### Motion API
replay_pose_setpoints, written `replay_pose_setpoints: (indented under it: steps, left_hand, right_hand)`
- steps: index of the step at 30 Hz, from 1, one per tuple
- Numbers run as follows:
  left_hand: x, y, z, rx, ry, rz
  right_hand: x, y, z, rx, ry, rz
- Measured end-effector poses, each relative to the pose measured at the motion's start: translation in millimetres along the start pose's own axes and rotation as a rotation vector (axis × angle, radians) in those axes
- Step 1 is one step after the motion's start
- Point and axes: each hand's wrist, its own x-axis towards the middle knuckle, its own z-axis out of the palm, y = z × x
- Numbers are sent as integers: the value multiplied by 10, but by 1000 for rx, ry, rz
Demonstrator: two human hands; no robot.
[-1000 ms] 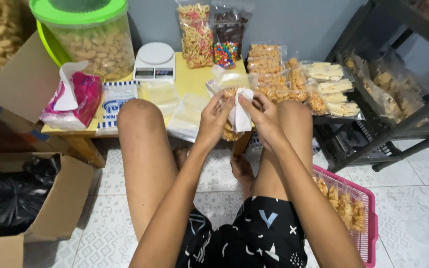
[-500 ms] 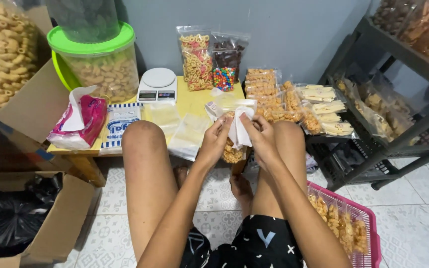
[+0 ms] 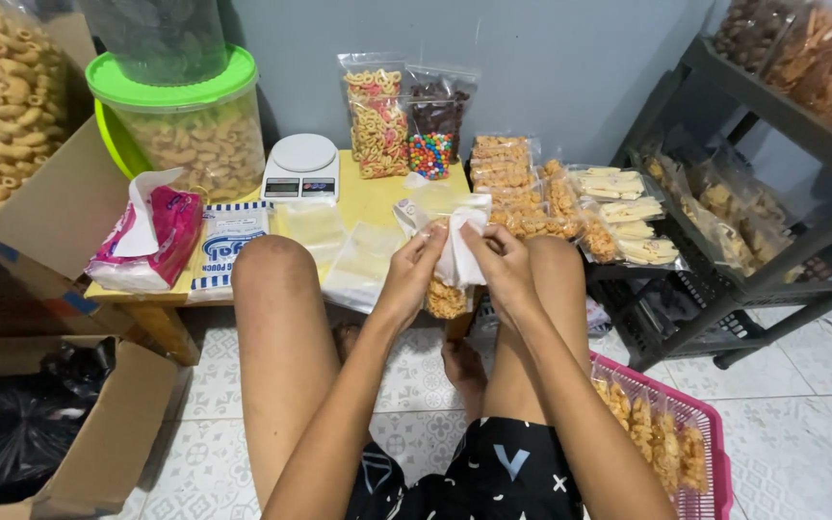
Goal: Manual labeling of snack bags by applying stickers and organizing them on a workspace.
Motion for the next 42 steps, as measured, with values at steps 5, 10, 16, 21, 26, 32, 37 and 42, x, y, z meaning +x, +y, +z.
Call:
replay_pose_setpoints:
  steps: [5, 10, 16, 21, 26, 32, 37, 42]
  left_hand:
    - [-163, 318, 52, -203, 65, -52]
    - [-184, 267, 66, -168, 27, -109]
    - [-37, 15, -19, -20, 30, -70]
    - [-27, 104, -23, -246, 58, -36]
    - [47, -87, -124, 2, -32, -19]
    - [-138, 210, 32, -158, 41, -9]
    - [-235, 237, 82, -92, 0, -33]
    - [-39, -59, -15, -52, -28, -9]
  right_hand:
    - [-208, -174, -35, -40, -368, -102]
    - [-79, -90, 31, -48, -106, -3]
    - [-114, -102, -16, -102, -24, 33]
    - [-181, -171, -50, -100, -350, -116]
    - [-9, -83, 18, -115, 10, -3]
    - [-136, -144, -41, -43, -292, -54]
    - [-83, -78, -19, -89, -187, -10]
    - [-159, -254, 61, -118, -39, 29]
